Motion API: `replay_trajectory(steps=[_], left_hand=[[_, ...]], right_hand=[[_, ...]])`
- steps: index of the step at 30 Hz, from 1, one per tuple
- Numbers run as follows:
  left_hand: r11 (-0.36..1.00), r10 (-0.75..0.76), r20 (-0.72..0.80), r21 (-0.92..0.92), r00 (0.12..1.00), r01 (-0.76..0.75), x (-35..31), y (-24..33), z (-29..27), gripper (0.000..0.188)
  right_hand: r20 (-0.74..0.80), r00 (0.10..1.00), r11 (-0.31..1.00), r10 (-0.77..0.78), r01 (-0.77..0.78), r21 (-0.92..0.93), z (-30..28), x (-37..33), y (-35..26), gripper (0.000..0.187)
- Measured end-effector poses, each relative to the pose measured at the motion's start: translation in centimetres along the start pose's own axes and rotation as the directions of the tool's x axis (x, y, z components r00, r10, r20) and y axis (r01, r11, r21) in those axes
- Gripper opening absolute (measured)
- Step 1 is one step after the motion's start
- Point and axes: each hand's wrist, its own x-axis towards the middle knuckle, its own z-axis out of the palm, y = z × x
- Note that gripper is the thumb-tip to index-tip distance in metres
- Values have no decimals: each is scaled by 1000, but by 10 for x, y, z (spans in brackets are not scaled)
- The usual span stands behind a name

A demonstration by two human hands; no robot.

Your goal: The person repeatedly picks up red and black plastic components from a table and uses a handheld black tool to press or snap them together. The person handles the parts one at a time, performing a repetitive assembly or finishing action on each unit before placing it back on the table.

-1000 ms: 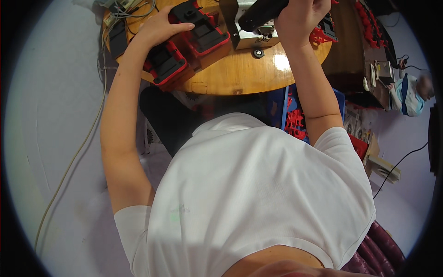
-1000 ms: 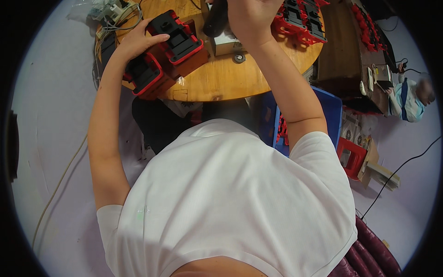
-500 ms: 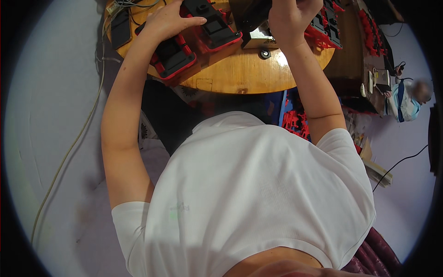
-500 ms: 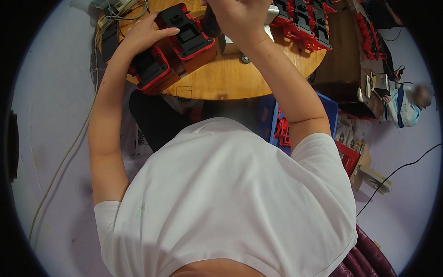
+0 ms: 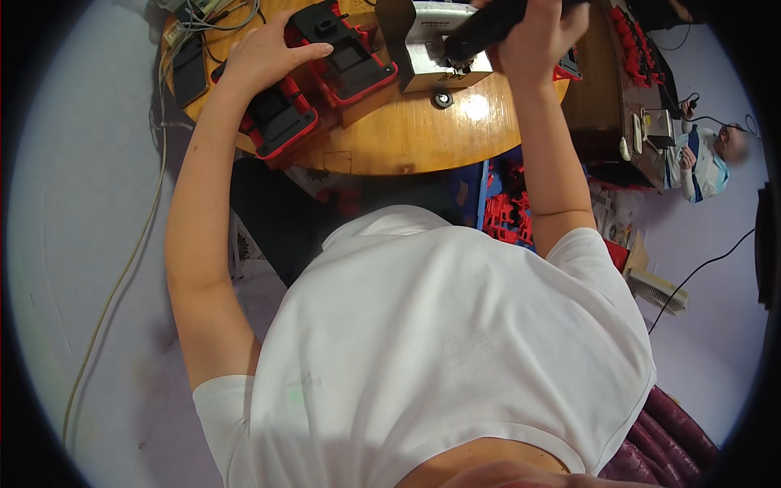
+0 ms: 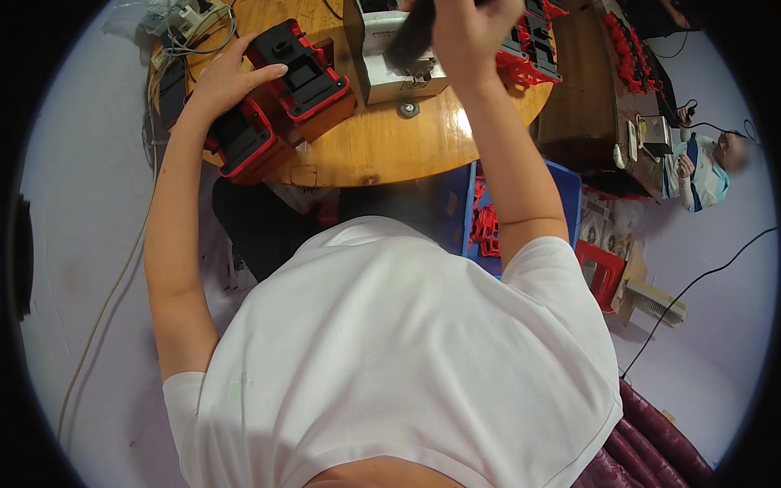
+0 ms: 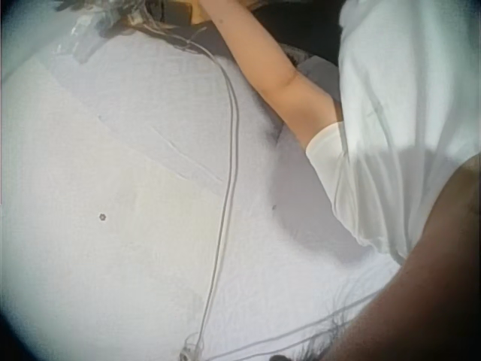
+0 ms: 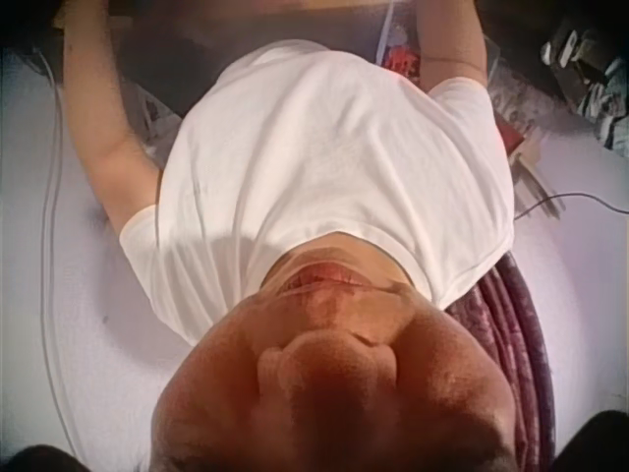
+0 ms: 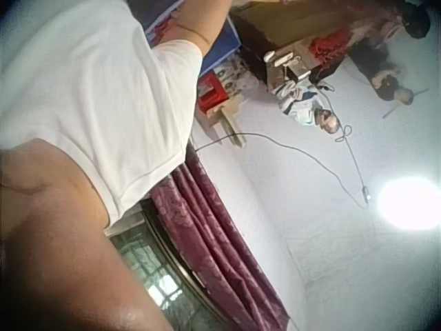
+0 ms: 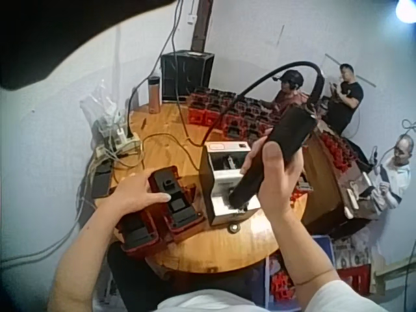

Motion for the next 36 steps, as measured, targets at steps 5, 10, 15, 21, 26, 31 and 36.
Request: replay_trajectory(steps=[5,10,15,21,26,31,36], left_hand=[[999,-37,118,-28,992,41,-4,21,-14,97],[998,-47,100,-35,994,51,-3,15,-13,98],[999,-40,50,-32,998,41,0,6,-5,99],[999,-29,58,-37,998,31,1,5,-5,97],[972,15,143,-236,990,20,0,-11,-14,88],[998,62,-126,6,990,-61,-10,-32,-5,74],[995,-16,-188,-100,982,-3,-10,-39,5,55]], right_hand=[[-42,990,974,-136,125,-189,-29,-24,19,39],[-43,996,972,79,-87,-217,-29,-34,23,38],[-62,996,979,-71,58,-198,-30,-28,15,34],[-59,989,968,-136,119,-221,-27,-30,19,37],[-101,990,976,-103,80,-204,-23,-33,23,35],[-51,976,972,214,-218,-94,-18,-10,20,29],[-137,973,972,185,-161,169,54,-11,-13,46]])
